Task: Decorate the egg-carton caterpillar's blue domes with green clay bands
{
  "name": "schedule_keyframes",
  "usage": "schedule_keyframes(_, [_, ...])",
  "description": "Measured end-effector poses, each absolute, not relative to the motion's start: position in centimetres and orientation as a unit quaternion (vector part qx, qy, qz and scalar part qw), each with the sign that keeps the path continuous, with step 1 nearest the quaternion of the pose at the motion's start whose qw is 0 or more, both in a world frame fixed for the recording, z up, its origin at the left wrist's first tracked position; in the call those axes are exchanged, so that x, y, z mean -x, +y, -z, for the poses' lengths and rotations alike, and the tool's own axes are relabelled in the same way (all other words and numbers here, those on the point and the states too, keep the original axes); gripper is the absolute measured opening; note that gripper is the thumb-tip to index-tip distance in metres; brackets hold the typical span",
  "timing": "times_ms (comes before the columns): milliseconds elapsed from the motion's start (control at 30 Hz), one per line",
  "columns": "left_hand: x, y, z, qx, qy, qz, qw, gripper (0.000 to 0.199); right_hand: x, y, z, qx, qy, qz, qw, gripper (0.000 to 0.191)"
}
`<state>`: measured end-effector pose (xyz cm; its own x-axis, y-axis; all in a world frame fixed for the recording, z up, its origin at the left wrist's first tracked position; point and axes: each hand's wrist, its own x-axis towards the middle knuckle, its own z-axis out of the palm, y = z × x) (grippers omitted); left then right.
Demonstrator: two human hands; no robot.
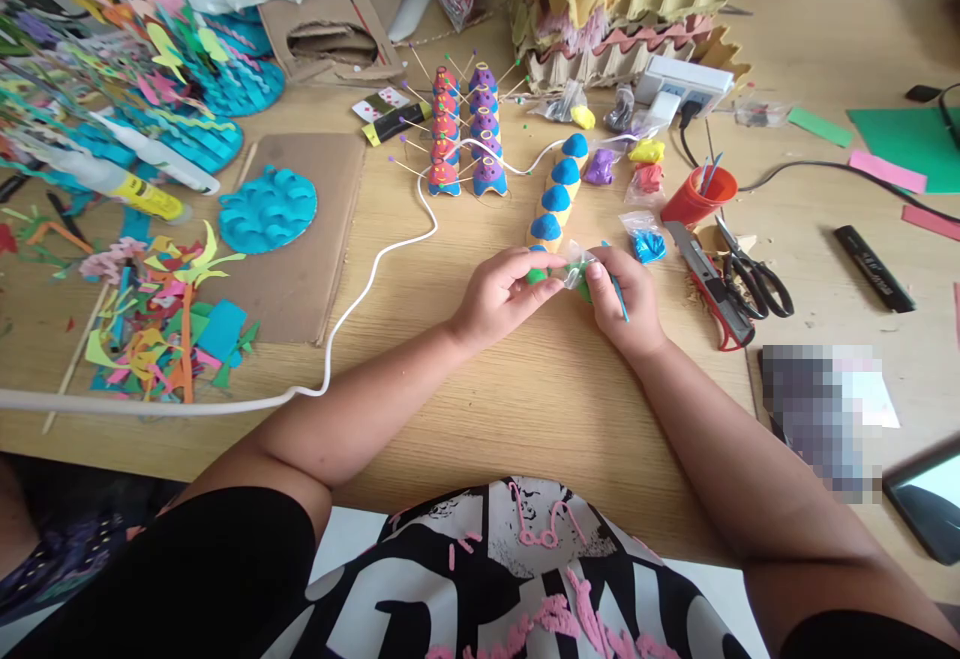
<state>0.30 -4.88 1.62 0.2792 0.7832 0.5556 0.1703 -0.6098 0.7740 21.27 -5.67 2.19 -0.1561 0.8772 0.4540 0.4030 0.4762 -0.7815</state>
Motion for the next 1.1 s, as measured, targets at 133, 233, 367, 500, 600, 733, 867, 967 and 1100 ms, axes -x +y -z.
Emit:
schedule_keyframes(133, [-0.2, -4.8, -1.5, -0.781, 0.304, -0.497, 0.224, 0.038, -21.3, -5.7, -2.1, 0.430, -0.728, -0.248, 0.472, 0.050])
schedule_keyframes(233, [-0.2, -4.7, -1.2, -0.797, 0.301, -0.492, 0.180, 0.033, -21.3, -5.6, -2.1, 0.414, -0.753, -0.230, 0.458, 0.048])
schedule_keyframes(367, [-0.3, -4.6, -0.7, -0.811, 0.300, -0.471, 0.172, 0.031, -21.5, -5.5, -2.1, 0.408, -0.770, -0.220, 0.438, 0.047])
schedule_keyframes(500, [-0.5, -4.7, -0.4, -0.820, 0.294, -0.468, 0.146, 0.031, -21.5, -5.5, -2.0, 0.401, -0.770, -0.229, 0.441, 0.048])
schedule_keyframes(600, [-0.5, -4.8, -0.7, -0.808, 0.298, -0.494, 0.116, 0.032, -21.4, -5.5, -2.0, 0.400, -0.762, -0.231, 0.454, 0.047])
schedule_keyframes(733, [-0.3, -5.0, -1.7, -0.788, 0.297, -0.528, 0.108, 0.014, -21.4, -5.6, -2.1, 0.399, -0.763, -0.210, 0.463, 0.044])
schedule_keyframes(867, [-0.3, -5.1, -2.2, -0.770, 0.293, -0.553, 0.127, 0.002, -21.4, -5.8, -2.3, 0.395, -0.765, -0.213, 0.462, 0.041])
schedule_keyframes(967, [-0.3, -5.1, -2.2, -0.762, 0.306, -0.556, 0.127, 0.008, -21.5, -5.8, -2.2, 0.395, -0.769, -0.210, 0.457, 0.044])
schedule_keyframes(1100, [-0.3, -5.1, -2.1, -0.777, 0.312, -0.537, 0.101, 0.020, -21.6, -5.6, -1.9, 0.397, -0.773, -0.190, 0.457, 0.045])
